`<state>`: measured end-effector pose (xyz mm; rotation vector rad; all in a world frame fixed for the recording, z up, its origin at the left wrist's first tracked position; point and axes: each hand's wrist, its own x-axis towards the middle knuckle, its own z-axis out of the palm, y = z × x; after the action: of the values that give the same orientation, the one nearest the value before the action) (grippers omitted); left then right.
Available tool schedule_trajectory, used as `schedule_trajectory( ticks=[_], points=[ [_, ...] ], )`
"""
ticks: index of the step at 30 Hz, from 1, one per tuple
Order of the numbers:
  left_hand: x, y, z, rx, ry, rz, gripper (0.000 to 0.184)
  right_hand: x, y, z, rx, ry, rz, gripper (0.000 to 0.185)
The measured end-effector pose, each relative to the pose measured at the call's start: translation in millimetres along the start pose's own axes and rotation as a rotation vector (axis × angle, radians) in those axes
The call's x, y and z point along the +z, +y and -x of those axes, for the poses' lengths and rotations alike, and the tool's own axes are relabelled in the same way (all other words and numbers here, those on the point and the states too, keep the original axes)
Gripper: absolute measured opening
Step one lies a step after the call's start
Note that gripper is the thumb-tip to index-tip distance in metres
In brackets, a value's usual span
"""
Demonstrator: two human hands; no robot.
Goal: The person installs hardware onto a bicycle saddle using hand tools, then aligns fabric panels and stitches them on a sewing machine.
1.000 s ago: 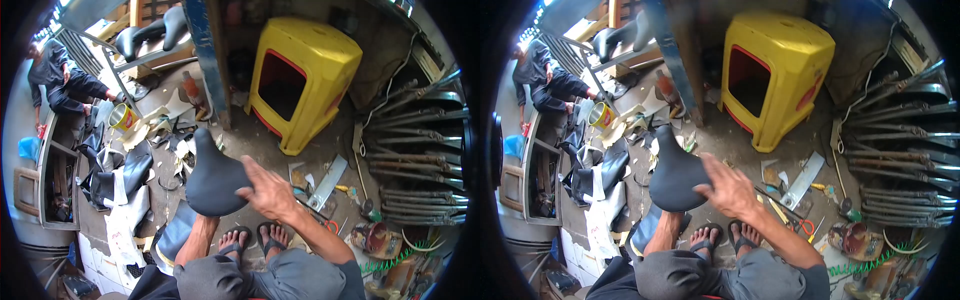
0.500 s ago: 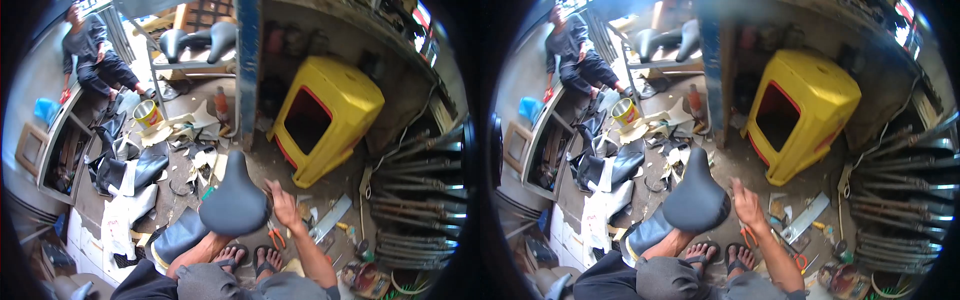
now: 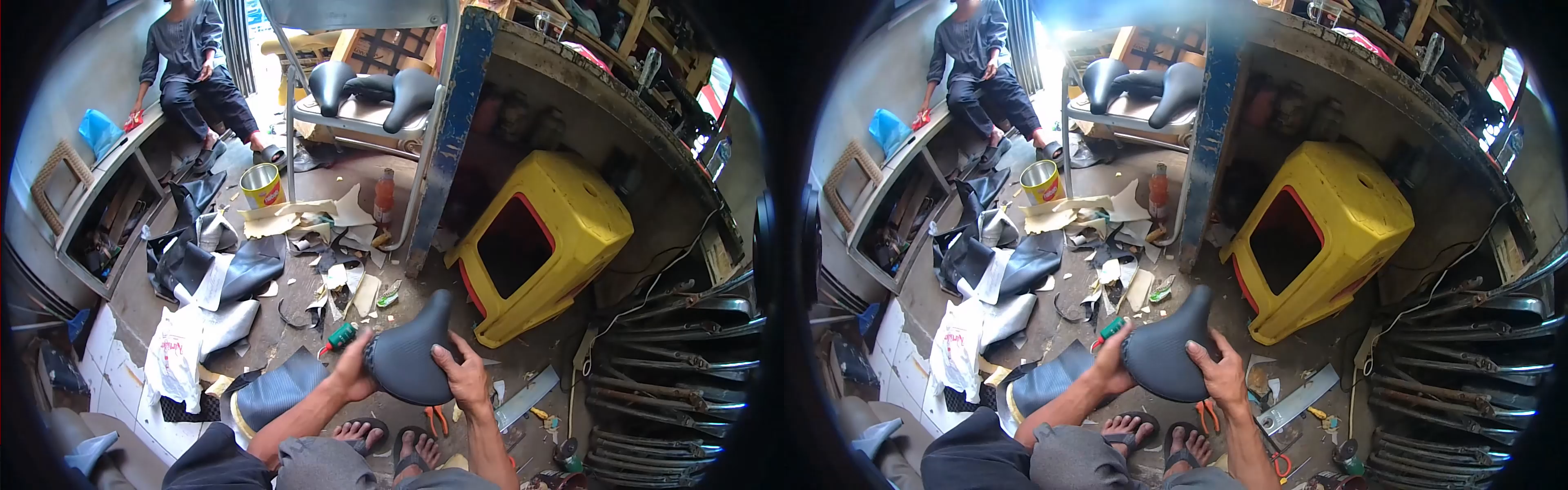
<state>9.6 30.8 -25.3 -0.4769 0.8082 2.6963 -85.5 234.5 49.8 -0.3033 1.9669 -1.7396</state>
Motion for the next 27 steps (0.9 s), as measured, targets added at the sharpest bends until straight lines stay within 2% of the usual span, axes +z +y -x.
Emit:
schedule_trajectory(
  ticks=[1,2,3,5,6,7,8,10,13,15,17,19,21,23,25,26,27],
  points=[
    [5,13,6,-0.046,-0.164,0.235,0.087,0,-1,-3,-0.009,-0.005,0.005,0.078],
    [15,19,17,-0.007,-0.3,0.317,0.081,0,-1,-5,-0.001,0.06,0.132,0.077],
    [23,17,23,-0.006,-0.301,0.315,0.081,1,-1,-5,0.012,0.128,0.256,0.077],
    [34,11,20,0.232,-0.013,-0.033,0.071,10,-10,1,-0.083,0.143,0.379,0.067],
    [17,16,9,0.285,-0.032,0.025,0.063,14,5,-4,-0.151,0.165,0.173,0.064],
    [19,32,6,0.343,0.066,0.149,0.052,18,12,-9,-0.218,0.186,-0.033,0.062],
    [10,50,1,0.386,0.087,0.188,0.05,13,11,-8,-0.217,0.186,-0.029,0.062],
    [14,92,-5,0.54,0.122,0.218,0.047,4,-11,-6,-0.231,0.202,0.134,0.05],
    [30,171,-14,0.839,0.11,0.223,0.044,-23,25,-13,-0.243,0.155,0.275,0.044],
    [59,221,-12,0.99,0.044,0.208,0.036,-24,30,0,-0.044,0.105,0.202,0.038],
    [83,278,-23,1.094,-0.109,0.131,0.029,-26,44,11,0.065,0.044,0.171,0.036],
    [105,334,-45,1.066,-0.051,0.152,0.024,-33,55,13,0.189,-0.035,0.187,0.035],
    [118,385,-77,1.111,-0.036,0.139,0.026,-37,57,12,0.174,-0.021,0.197,0.036],
    [130,426,-104,1.062,-0.158,0.119,0.027,-44,65,11,0.201,-0.013,0.269,0.038],
    [135,474,-141,1.117,0.035,0.126,0.028,-52,87,13,0.182,0.005,0.25,0.041],
    [148,482,-156,1.179,0.053,0.211,0.028,-55,90,12,0.186,-0.017,0.316,0.042],
    [151,496,-170,1.207,0.131,0.156,0.03,-56,95,12,0.193,-0.039,0.38,0.043]
  ],
)
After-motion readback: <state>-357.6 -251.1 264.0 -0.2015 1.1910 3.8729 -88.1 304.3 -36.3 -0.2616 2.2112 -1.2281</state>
